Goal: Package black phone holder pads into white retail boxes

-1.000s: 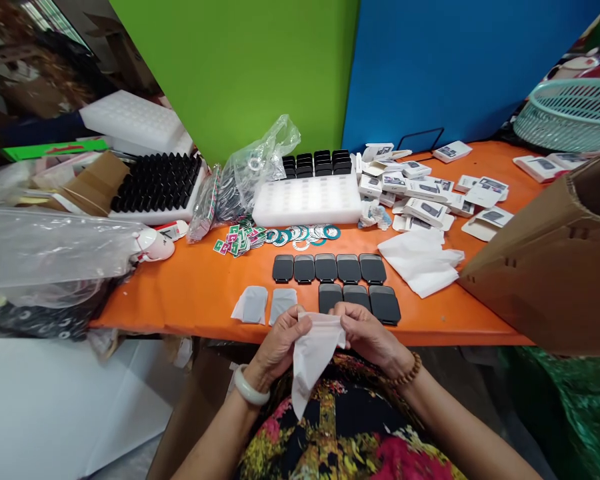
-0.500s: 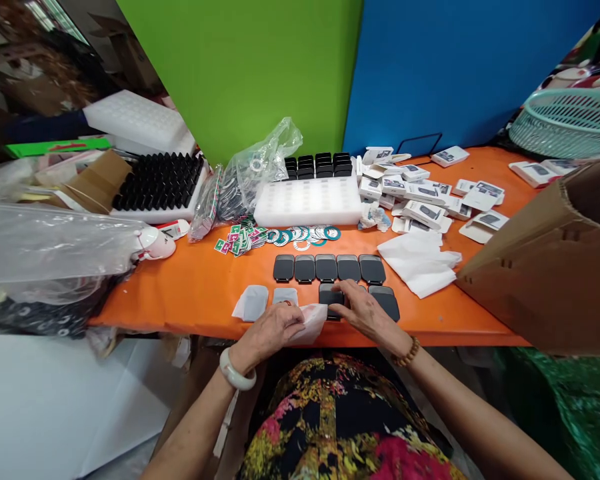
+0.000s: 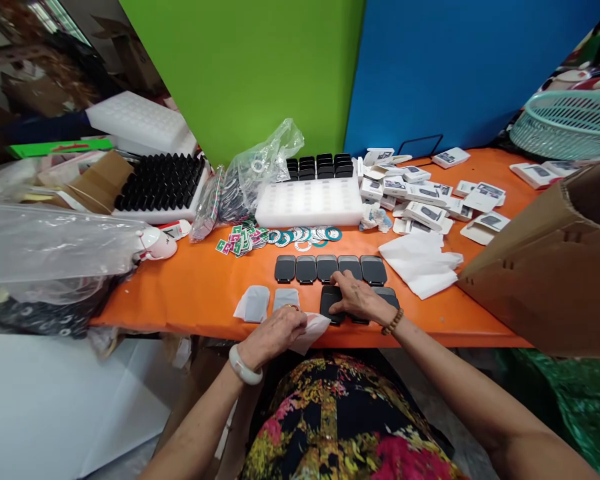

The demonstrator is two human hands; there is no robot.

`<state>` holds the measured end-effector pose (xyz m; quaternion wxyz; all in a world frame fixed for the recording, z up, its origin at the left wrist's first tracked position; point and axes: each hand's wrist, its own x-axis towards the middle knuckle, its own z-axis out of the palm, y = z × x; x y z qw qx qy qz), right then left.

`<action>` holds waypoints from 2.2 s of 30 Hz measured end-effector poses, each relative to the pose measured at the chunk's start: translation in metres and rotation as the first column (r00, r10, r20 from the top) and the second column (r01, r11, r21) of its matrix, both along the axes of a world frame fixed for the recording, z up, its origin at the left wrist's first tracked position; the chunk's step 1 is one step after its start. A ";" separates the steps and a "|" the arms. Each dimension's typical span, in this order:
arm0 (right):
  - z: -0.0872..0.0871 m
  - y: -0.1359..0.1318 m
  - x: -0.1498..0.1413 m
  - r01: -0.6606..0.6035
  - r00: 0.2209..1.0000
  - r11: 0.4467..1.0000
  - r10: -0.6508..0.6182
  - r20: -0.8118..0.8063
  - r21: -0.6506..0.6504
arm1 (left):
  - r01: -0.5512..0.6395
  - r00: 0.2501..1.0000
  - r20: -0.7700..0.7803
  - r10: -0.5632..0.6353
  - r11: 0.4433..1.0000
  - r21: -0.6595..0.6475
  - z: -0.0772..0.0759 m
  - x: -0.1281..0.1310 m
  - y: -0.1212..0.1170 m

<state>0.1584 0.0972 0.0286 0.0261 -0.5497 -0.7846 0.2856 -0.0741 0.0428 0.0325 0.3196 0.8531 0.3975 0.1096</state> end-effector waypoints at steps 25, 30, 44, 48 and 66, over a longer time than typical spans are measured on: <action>0.018 -0.031 0.012 0.140 0.384 0.931 -0.365 -0.848 -0.338 | -0.052 0.992 0.121 0.041 0.995 0.086 0.053 0.028 -0.002; 0.024 -0.036 0.013 0.096 0.493 0.970 -0.242 -0.835 -0.225 | -0.093 0.977 0.205 0.062 0.985 0.143 0.059 0.033 -0.005; 0.032 -0.055 0.012 0.164 0.487 0.985 -0.123 -0.865 -0.049 | -0.262 0.887 0.421 0.190 0.957 0.121 0.071 0.041 -0.008; 0.039 -0.059 0.008 0.132 0.578 0.991 -0.063 -0.814 0.017 | -0.299 0.844 0.490 0.219 0.950 0.092 0.073 0.044 -0.006; 0.017 -0.046 -0.021 0.111 0.149 0.843 -0.538 -0.829 -0.527 | -0.543 0.532 0.443 0.722 0.692 -0.475 0.020 0.060 -0.039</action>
